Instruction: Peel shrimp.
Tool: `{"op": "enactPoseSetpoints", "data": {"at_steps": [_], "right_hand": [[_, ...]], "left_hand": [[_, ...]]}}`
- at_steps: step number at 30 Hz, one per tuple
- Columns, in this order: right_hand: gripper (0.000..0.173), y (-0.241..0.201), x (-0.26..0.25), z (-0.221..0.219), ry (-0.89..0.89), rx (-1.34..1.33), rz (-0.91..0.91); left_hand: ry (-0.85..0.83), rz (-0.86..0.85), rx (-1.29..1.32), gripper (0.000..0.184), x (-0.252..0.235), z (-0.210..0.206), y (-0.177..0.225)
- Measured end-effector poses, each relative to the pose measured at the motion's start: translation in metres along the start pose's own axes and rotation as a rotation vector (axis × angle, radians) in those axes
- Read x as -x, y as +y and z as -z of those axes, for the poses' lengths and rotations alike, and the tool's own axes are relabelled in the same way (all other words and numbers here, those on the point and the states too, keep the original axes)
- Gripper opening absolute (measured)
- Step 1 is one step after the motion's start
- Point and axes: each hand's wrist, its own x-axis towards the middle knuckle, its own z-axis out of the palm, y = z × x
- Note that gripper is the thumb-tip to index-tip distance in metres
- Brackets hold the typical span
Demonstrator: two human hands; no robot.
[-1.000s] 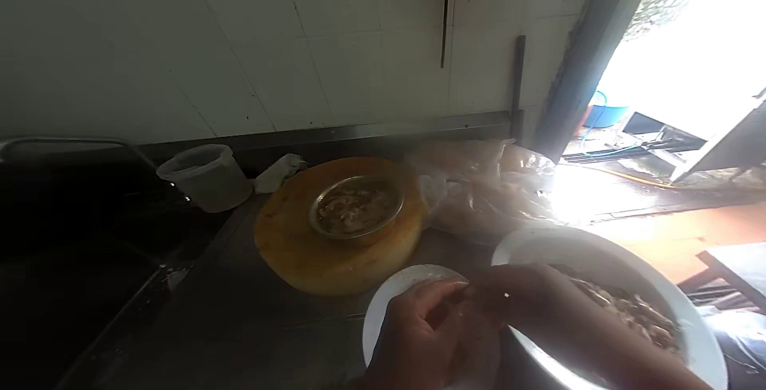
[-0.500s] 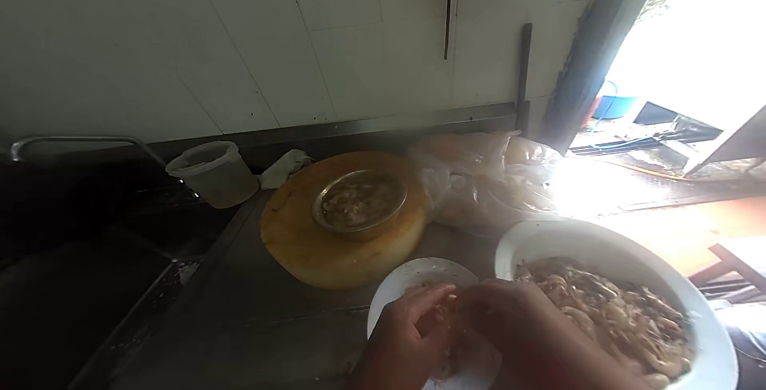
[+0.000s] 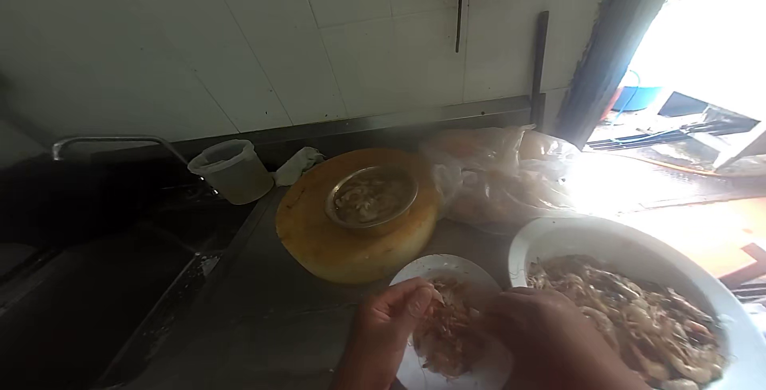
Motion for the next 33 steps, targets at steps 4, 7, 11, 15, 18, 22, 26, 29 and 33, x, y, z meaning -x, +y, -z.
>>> {"op": "enactPoseSetpoints", "data": {"at_steps": [4,7,11,15,18,22,26,29,33], "right_hand": [[0.027,-0.012,-0.006,-0.014,0.057,-0.089,0.010],[0.028,-0.022,-0.011,-0.025,0.125,-0.446,0.044],[0.017,-0.022,-0.013,-0.033,0.212,-0.535,0.119],[0.015,-0.012,-0.011,-0.028,0.158,-0.478,0.168],[0.013,-0.010,-0.010,-0.023,0.115,-0.558,0.119],[0.021,-0.011,-0.009,-0.025,0.120,-0.805,0.054],[0.028,-0.014,-0.005,-0.029,0.216,-0.878,0.057],[0.032,-0.019,-0.003,-0.031,0.277,-0.856,0.032],[0.029,-0.021,-0.003,-0.031,0.318,-0.887,0.028]], "left_hand": [[0.131,0.223,0.350,0.018,0.003,-0.011,0.010],[0.134,0.231,0.400,0.019,0.009,-0.025,0.007],[-0.006,0.093,0.189,0.025,0.014,-0.025,0.002],[-0.107,-0.249,-0.308,0.026,0.012,-0.012,-0.004],[-0.019,-0.452,-0.507,0.018,0.008,-0.011,-0.008],[0.015,-0.480,-0.377,0.015,0.013,-0.018,-0.008],[0.036,-0.435,-0.289,0.017,0.022,-0.028,-0.009],[0.051,-0.350,-0.175,0.017,0.028,-0.032,-0.007],[0.041,-0.211,-0.023,0.017,0.033,-0.038,-0.003]]}}
